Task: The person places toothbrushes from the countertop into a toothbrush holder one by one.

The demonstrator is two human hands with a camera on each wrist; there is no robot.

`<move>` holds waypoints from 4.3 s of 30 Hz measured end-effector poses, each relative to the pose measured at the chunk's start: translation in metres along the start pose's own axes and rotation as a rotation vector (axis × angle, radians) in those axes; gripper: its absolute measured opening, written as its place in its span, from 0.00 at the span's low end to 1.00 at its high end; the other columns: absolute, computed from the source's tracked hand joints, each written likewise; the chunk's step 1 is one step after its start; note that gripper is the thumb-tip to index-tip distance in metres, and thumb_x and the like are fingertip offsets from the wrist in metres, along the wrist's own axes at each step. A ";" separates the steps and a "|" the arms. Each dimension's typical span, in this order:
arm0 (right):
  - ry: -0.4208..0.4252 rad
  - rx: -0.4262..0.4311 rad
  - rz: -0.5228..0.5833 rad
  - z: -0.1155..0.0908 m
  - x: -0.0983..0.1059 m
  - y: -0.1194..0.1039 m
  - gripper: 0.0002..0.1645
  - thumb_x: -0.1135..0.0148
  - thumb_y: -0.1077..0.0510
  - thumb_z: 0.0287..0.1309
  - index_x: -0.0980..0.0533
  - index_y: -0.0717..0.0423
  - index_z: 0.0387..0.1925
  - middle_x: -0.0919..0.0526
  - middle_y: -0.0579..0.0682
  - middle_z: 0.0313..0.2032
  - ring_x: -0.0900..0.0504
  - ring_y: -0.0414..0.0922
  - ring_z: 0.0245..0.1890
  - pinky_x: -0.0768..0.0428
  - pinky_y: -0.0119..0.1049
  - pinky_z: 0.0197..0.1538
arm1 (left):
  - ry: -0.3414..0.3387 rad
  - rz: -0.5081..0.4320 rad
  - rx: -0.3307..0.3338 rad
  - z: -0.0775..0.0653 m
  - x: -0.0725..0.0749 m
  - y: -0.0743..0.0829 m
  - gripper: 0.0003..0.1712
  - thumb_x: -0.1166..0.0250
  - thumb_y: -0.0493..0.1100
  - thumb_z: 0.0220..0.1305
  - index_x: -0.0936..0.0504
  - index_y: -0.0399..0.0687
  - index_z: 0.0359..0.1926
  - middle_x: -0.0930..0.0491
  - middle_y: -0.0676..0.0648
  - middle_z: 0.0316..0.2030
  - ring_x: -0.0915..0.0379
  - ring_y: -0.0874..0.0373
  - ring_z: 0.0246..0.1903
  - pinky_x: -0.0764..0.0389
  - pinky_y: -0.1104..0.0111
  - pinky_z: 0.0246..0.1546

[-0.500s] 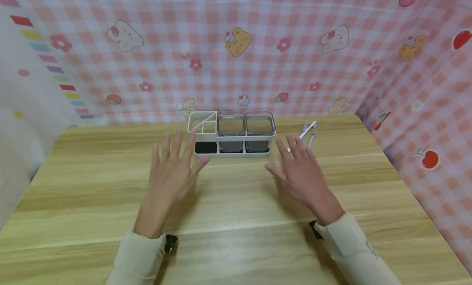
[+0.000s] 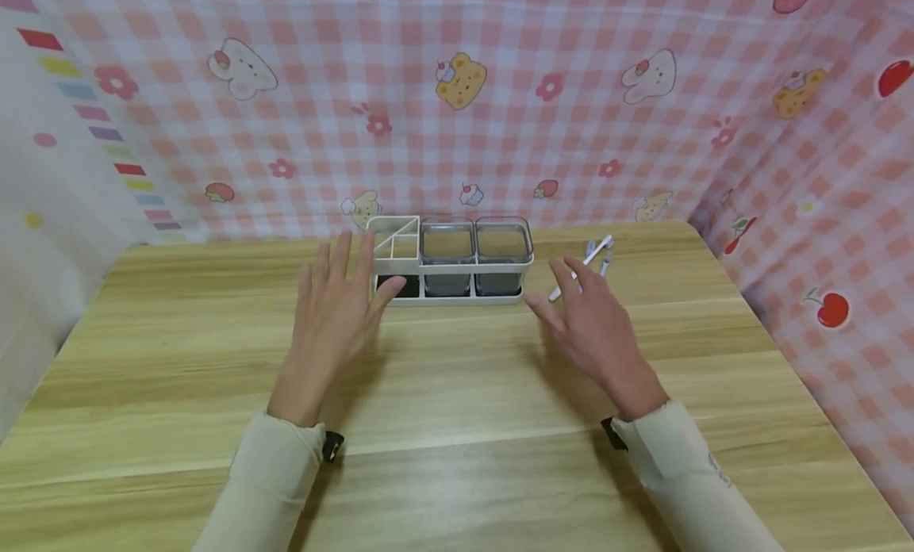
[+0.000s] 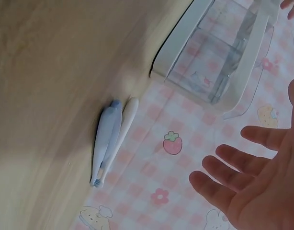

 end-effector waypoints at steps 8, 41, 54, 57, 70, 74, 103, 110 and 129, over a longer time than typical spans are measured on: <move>-0.022 -0.108 0.157 0.016 0.015 0.048 0.36 0.48 0.41 0.75 0.28 0.70 0.64 0.25 0.70 0.60 0.25 0.66 0.58 0.27 0.63 0.57 | 0.129 -0.041 -0.076 0.019 0.007 -0.004 0.43 0.47 0.63 0.76 0.39 0.32 0.74 0.36 0.27 0.68 0.38 0.30 0.66 0.36 0.41 0.65; -0.248 -0.586 0.452 0.048 -0.023 0.137 0.15 0.35 0.60 0.63 0.23 0.69 0.44 0.14 0.61 0.37 0.15 0.41 0.27 0.16 0.33 0.34 | 0.063 -0.383 0.082 0.037 -0.003 -0.016 0.35 0.38 0.56 0.72 0.28 0.32 0.65 0.23 0.34 0.53 0.22 0.40 0.50 0.22 0.46 0.49; -0.232 -0.561 0.471 0.044 -0.023 0.138 0.16 0.38 0.57 0.64 0.20 0.70 0.41 0.14 0.53 0.28 0.15 0.40 0.25 0.17 0.34 0.34 | 0.039 -0.360 0.080 0.037 -0.003 -0.014 0.34 0.38 0.55 0.72 0.28 0.31 0.64 0.23 0.34 0.52 0.25 0.38 0.49 0.24 0.45 0.50; -0.217 -0.573 0.472 0.043 -0.022 0.140 0.18 0.38 0.55 0.63 0.19 0.70 0.41 0.15 0.49 0.25 0.16 0.39 0.24 0.19 0.33 0.33 | 0.033 -0.364 0.085 0.037 -0.003 -0.014 0.34 0.37 0.55 0.72 0.28 0.31 0.64 0.23 0.34 0.52 0.25 0.39 0.49 0.23 0.46 0.51; -0.021 -0.608 0.667 0.043 -0.010 0.135 0.21 0.41 0.57 0.62 0.20 0.73 0.45 0.17 0.43 0.22 0.18 0.36 0.22 0.15 0.35 0.35 | 0.028 -0.368 0.101 0.037 -0.002 -0.015 0.34 0.38 0.55 0.73 0.29 0.32 0.65 0.23 0.34 0.52 0.25 0.39 0.50 0.23 0.46 0.51; 0.048 -0.615 0.791 0.047 -0.003 0.126 0.17 0.41 0.59 0.62 0.23 0.71 0.46 0.20 0.44 0.27 0.19 0.33 0.25 0.14 0.40 0.39 | 0.029 -0.372 0.100 0.038 -0.001 -0.016 0.34 0.37 0.55 0.73 0.29 0.31 0.65 0.23 0.34 0.52 0.25 0.40 0.50 0.23 0.47 0.51; 0.513 -0.338 1.229 0.069 0.058 0.037 0.04 0.44 0.71 0.57 0.27 0.63 0.34 0.22 0.50 0.24 0.17 0.41 0.24 0.17 0.32 0.23 | -0.006 -0.410 0.099 0.039 -0.003 -0.016 0.36 0.37 0.57 0.72 0.30 0.32 0.66 0.24 0.35 0.54 0.24 0.42 0.51 0.21 0.49 0.49; 0.568 -0.262 1.304 0.079 0.060 0.016 0.04 0.41 0.72 0.58 0.27 0.64 0.34 0.25 0.53 0.27 0.16 0.44 0.24 0.16 0.34 0.25 | 0.003 -0.407 0.100 0.038 -0.003 -0.017 0.35 0.37 0.57 0.72 0.29 0.32 0.65 0.24 0.35 0.52 0.25 0.42 0.50 0.22 0.49 0.49; 0.557 -0.081 1.349 0.091 0.059 -0.026 0.09 0.46 0.72 0.63 0.32 0.60 0.42 0.27 0.56 0.35 0.15 0.48 0.32 0.14 0.37 0.33 | -0.012 -0.408 0.093 0.038 -0.002 -0.016 0.35 0.38 0.56 0.73 0.30 0.32 0.66 0.25 0.34 0.54 0.26 0.41 0.50 0.23 0.48 0.50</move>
Point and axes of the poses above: each hand's wrist, its own z-axis towards the middle knuckle, its own x-axis out of the back of the hand, y = z × x, the point moved 5 cm from there along z, towards the middle knuckle
